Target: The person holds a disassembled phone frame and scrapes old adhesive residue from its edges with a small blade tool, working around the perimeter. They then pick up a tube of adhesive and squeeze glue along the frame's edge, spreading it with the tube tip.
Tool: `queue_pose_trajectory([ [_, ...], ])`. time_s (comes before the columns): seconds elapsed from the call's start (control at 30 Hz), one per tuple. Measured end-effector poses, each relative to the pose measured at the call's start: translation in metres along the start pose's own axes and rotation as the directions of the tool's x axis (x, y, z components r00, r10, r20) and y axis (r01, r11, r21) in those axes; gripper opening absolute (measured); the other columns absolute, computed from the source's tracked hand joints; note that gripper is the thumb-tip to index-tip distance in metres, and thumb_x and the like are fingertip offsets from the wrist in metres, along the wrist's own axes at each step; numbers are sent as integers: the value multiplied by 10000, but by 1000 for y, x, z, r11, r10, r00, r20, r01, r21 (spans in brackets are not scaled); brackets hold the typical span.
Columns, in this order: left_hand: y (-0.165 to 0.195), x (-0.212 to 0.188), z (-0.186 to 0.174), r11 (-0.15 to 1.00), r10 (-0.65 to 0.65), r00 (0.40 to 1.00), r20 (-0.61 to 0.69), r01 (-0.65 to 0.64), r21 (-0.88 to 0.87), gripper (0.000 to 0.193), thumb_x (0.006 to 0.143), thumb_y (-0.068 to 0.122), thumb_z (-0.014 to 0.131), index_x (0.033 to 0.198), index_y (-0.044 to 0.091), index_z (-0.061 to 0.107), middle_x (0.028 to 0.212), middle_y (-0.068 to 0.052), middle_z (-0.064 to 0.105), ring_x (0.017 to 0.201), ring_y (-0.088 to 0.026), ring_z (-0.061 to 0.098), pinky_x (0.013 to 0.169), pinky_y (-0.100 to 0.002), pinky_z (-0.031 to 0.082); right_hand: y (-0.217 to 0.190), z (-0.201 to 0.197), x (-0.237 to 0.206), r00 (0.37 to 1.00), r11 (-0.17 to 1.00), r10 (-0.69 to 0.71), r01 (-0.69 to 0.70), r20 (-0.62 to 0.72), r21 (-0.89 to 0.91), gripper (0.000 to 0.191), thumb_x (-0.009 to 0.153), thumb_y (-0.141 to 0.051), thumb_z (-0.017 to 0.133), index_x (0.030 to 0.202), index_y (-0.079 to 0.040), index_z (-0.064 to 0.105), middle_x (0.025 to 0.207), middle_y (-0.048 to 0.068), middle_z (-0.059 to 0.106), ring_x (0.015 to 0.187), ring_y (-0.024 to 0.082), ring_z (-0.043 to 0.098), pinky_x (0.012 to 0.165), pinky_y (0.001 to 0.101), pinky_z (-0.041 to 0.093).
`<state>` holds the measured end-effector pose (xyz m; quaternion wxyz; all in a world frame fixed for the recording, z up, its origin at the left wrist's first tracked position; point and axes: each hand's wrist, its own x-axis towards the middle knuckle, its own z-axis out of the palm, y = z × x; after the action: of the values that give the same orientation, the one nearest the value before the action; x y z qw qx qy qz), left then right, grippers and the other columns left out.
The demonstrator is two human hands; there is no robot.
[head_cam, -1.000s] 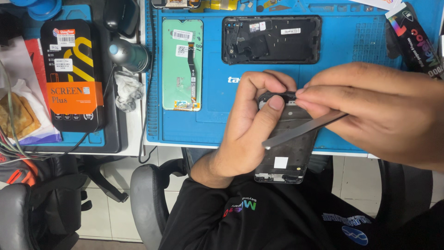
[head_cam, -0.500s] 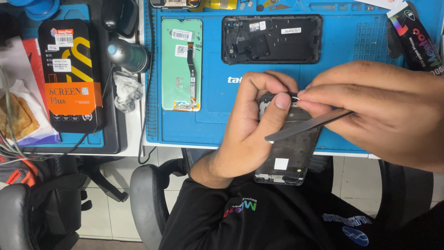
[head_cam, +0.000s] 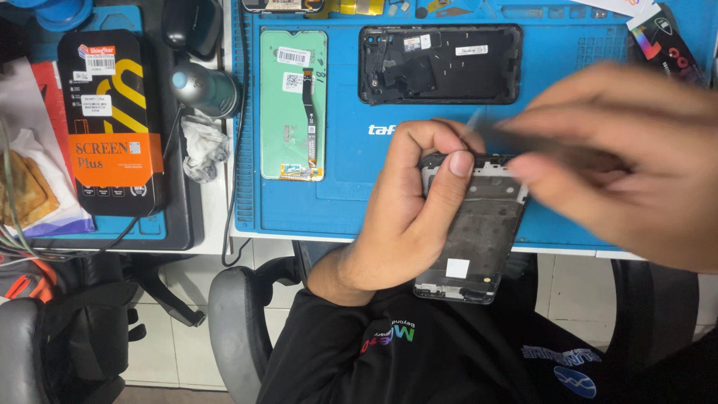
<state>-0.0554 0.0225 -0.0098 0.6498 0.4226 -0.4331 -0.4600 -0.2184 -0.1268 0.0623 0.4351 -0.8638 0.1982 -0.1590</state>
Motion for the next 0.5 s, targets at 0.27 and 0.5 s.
queue_pose_trajectory([
  [0.27, 6, 1, -4, 980, -48, 996, 71, 61, -190, 70, 1234, 68, 448, 1206, 28, 399, 1245, -123, 597, 1000, -70, 549, 932, -227, 490, 127, -11, -71, 957, 835, -215, 284, -195, 472, 118, 1069, -292, 534, 1097, -271, 646, 1208, 22, 621, 977, 120, 685, 875, 280, 589],
  [0.5, 13, 1, -6, 965, -79, 991, 111, 104, -242, 61, 1233, 65, 425, 1208, 37, 377, 1313, -169, 623, 1078, -90, 590, 1023, -251, 518, 100, 1, -35, 906, 741, -400, 410, -141, 532, 187, 1059, -188, 513, 1183, -85, 606, 1241, 134, 586, 1137, 316, 645, 909, 486, 683],
])
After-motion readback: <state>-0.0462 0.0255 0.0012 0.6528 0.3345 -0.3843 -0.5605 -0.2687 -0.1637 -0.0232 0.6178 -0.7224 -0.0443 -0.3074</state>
